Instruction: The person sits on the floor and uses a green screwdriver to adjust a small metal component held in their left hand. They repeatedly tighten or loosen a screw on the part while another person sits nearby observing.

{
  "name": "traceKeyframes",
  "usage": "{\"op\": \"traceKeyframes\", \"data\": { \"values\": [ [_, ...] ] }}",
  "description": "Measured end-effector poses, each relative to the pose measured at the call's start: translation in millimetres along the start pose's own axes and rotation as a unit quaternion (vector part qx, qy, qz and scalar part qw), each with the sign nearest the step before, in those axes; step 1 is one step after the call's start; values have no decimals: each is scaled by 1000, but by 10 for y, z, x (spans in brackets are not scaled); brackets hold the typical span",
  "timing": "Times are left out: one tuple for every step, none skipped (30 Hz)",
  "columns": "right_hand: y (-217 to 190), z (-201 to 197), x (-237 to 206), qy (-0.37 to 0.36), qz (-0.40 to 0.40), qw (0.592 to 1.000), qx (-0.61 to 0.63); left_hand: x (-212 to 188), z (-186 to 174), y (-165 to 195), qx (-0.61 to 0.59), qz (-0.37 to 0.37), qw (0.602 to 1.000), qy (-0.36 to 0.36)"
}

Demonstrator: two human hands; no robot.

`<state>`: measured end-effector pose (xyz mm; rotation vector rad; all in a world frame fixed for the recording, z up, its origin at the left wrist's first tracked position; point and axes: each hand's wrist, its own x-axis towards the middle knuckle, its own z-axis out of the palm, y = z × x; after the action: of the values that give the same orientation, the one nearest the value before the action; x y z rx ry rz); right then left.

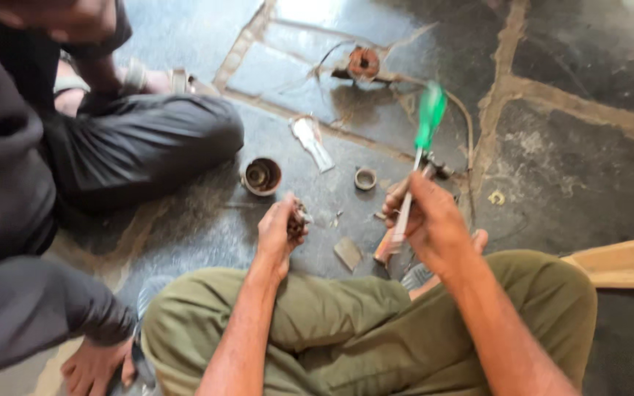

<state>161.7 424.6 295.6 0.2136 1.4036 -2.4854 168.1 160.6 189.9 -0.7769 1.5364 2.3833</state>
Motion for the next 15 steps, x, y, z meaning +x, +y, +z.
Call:
{"op": "traceKeyframes", "data": {
  "values": [
    [14, 10, -4, 32, -21, 998, -42, 14, 30, 4, 46, 48, 998, -7],
    [36, 23, 2, 33, -41, 998, -43, 44, 68, 18, 90, 95, 991, -13],
    [71, 41, 2, 38, -55, 997, -43, 78, 108, 36, 178, 137, 974, -8],
    [102, 50, 9, 44, -63, 996, -44, 115, 145, 53, 266, 173, 948, -3],
    [143, 70, 9, 57, -60, 991, -105, 151, 182, 71, 350, 207, 914, 3],
    [182, 81, 12, 68, -58, 982, -165, 176, 213, 80, 385, 253, 887, 5],
    [222, 101, 15, 77, -54, 970, -225, 198, 241, 86, 420, 297, 858, 6],
    [265, 117, 16, 74, -42, 969, -233, 202, 258, 81, 454, 337, 825, 7],
    [302, 135, 24, 72, -27, 968, -239, 198, 266, 73, 471, 317, 823, 6],
    [343, 155, 30, 71, -9, 967, -244, 178, 265, 54, 489, 294, 821, 3],
    [373, 169, 44, 77, -5, 968, -239, 163, 266, 39, 506, 275, 817, 1],
    [404, 185, 59, 79, -7, 969, -234, 147, 265, 27, 512, 269, 816, -3],
    [426, 194, 79, 81, -12, 970, -230, 136, 263, 20, 516, 266, 814, -6],
    [442, 201, 99, 77, -32, 969, -231, 127, 262, 19, 520, 264, 813, -8],
    [456, 205, 119, 73, -52, 968, -233, 119, 260, 21, 521, 268, 810, -4]
  ]
}}
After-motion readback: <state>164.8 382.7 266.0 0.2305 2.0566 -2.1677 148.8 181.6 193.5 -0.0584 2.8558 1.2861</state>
